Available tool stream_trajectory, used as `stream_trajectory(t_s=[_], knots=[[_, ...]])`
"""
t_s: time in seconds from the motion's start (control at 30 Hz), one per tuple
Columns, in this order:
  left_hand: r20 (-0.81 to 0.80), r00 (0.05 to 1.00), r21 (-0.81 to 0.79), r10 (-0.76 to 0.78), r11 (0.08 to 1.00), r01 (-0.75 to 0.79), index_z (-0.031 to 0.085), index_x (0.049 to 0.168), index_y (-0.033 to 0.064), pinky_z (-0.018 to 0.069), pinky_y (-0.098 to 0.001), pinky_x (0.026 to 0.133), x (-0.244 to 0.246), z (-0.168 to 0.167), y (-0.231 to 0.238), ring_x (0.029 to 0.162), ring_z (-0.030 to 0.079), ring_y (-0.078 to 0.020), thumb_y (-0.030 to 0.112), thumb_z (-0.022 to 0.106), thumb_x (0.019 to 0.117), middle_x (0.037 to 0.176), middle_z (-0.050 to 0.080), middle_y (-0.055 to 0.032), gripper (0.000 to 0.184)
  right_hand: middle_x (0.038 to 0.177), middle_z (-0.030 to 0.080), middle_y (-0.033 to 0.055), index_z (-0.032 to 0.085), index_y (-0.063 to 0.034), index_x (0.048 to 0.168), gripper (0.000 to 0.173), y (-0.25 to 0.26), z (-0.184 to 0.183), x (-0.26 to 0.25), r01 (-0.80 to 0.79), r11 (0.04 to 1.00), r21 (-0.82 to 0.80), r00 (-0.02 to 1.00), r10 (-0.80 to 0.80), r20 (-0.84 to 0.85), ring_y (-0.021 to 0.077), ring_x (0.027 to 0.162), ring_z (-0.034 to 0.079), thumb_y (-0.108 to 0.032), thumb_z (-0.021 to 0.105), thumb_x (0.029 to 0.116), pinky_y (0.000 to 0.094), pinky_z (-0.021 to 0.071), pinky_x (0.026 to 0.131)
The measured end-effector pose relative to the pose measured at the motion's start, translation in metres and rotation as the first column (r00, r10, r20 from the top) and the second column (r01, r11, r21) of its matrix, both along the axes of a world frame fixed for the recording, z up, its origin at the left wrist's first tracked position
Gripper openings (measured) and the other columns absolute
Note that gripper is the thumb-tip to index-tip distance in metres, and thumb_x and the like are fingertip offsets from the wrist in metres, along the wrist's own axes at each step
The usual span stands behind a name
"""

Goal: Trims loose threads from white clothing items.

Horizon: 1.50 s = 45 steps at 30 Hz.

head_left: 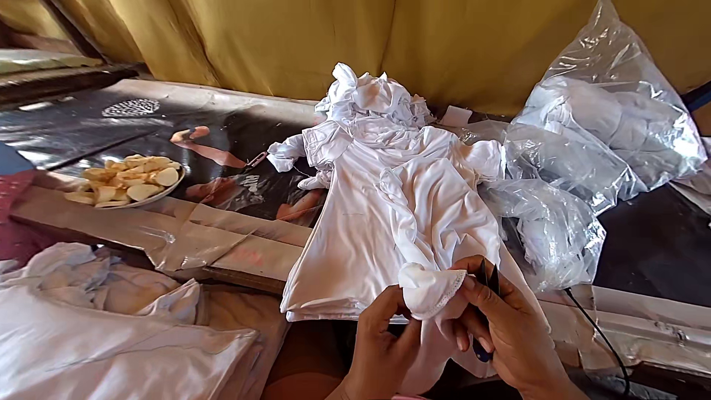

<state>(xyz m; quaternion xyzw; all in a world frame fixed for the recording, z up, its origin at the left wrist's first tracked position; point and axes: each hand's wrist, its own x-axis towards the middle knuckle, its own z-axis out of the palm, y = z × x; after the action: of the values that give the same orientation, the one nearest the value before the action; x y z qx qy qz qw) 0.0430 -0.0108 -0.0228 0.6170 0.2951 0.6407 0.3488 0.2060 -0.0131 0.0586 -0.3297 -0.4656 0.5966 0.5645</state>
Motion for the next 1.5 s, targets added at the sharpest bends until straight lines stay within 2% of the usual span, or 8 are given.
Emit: stream_trajectory(t_s=[0.13, 0.33, 0.57, 0.7, 0.77, 0.87, 1.0, 1.5], knots=[[0.336, 0.925, -0.286, -0.179, 0.916, 0.281, 0.073, 0.101, 0.0173, 0.0570, -0.0200, 0.071, -0.029, 0.029, 0.004, 0.078, 0.067, -0.0002, 0.023, 0.061, 0.1015, 0.088, 0.071, 0.0068, 0.013, 0.060, 0.058, -0.0076, 0.069, -0.0202, 0.092, 0.010, 0.008, -0.003, 0.022, 0.137, 0.990, 0.024, 0.983, -0.138, 0.124, -0.0025, 0.043, 0.050, -0.023, 0.064, 0.0995, 0.0146, 0.0472, 0.042], [-0.201, 0.942, -0.261, -0.268, 0.942, 0.212, 0.074, 0.102, 0.0111, 0.0530, -0.0133, 0.068, -0.068, 0.039, 0.015, 0.074, 0.063, 0.0046, 0.026, 0.067, 0.0972, 0.084, 0.070, 0.0101, 0.017, 0.070, 0.062, -0.0064, 0.064, -0.0167, 0.091, 0.008, 0.016, -0.030, 0.041, 0.191, 0.982, -0.014, 0.903, -0.170, 0.395, -0.0010, 0.046, 0.050, -0.019, 0.062, 0.0984, 0.0139, 0.0434, 0.041], [0.073, 0.964, -0.520, -0.255, 0.815, 0.255, 0.078, 0.098, 0.0085, 0.0562, -0.0179, 0.070, -0.049, 0.026, 0.004, 0.076, 0.067, -0.0007, 0.014, 0.067, 0.0962, 0.085, 0.073, 0.0052, 0.012, 0.066, 0.057, -0.0042, 0.064, -0.0141, 0.090, 0.008, 0.020, -0.040, 0.045, 0.212, 0.972, -0.105, 0.879, -0.143, 0.454, 0.0008, 0.042, 0.045, -0.020, 0.066, 0.0958, 0.0154, 0.0405, 0.039], [0.158, 0.960, -0.516, -0.231, 0.810, 0.279, 0.078, 0.102, 0.0059, 0.0582, -0.0199, 0.075, -0.039, 0.029, 0.002, 0.081, 0.070, -0.0029, 0.013, 0.066, 0.0976, 0.090, 0.075, 0.0013, 0.015, 0.090, 0.062, -0.0070, 0.063, -0.0124, 0.112, 0.027, 0.014, -0.038, 0.043, 0.282, 0.909, 0.307, 0.685, -0.415, 0.599, -0.0038, 0.056, 0.047, -0.032, 0.069, 0.0939, 0.0124, 0.0403, 0.049], [0.182, 0.956, -0.505, -0.230, 0.812, 0.292, 0.078, 0.102, 0.0057, 0.0584, -0.0202, 0.076, -0.036, 0.031, 0.002, 0.081, 0.070, -0.0033, 0.013, 0.066, 0.0976, 0.090, 0.075, 0.0009, 0.015, 0.086, 0.059, -0.0084, 0.060, -0.0104, 0.119, 0.036, 0.005, -0.026, 0.039, 0.237, 0.863, 0.446, 0.673, -0.476, 0.565, -0.0067, 0.056, 0.044, -0.041, 0.058, 0.1014, 0.0102, 0.0381, 0.049], [0.211, 0.944, -0.482, -0.254, 0.813, 0.326, 0.078, 0.102, 0.0062, 0.0593, -0.0209, 0.076, -0.034, 0.033, 0.002, 0.081, 0.071, -0.0036, 0.014, 0.067, 0.0976, 0.090, 0.076, 0.0011, 0.014, 0.082, 0.056, -0.0096, 0.064, -0.0090, 0.118, 0.046, -0.013, -0.009, 0.028, 0.044, 0.903, 0.428, 0.769, -0.304, 0.563, -0.0089, 0.060, 0.044, -0.048, 0.042, 0.1074, 0.0102, 0.0384, 0.053], [0.213, 0.936, -0.429, -0.279, 0.834, 0.346, 0.078, 0.105, 0.0067, 0.0584, -0.0206, 0.078, -0.032, 0.030, 0.002, 0.084, 0.070, -0.0033, 0.018, 0.067, 0.0985, 0.093, 0.076, 0.0006, 0.017, 0.083, 0.057, -0.0003, 0.060, -0.0027, 0.104, 0.032, -0.021, -0.009, 0.006, -0.154, 0.951, 0.267, 0.766, -0.056, 0.640, -0.0031, 0.067, 0.051, -0.033, 0.053, 0.1068, 0.0125, 0.0434, 0.058], [0.252, 0.920, -0.370, -0.301, 0.848, 0.379, 0.078, 0.106, 0.0067, 0.0568, -0.0201, 0.082, -0.031, 0.025, 0.000, 0.088, 0.069, -0.0029, 0.017, 0.065, 0.0998, 0.097, 0.075, 0.0004, 0.018, 0.083, 0.060, 0.0011, 0.064, -0.0044, 0.107, 0.029, -0.016, -0.011, -0.005, -0.148, 0.977, 0.151, 0.633, -0.024, 0.774, -0.0010, 0.063, 0.054, -0.028, 0.047, 0.1081, 0.0120, 0.0463, 0.056]])
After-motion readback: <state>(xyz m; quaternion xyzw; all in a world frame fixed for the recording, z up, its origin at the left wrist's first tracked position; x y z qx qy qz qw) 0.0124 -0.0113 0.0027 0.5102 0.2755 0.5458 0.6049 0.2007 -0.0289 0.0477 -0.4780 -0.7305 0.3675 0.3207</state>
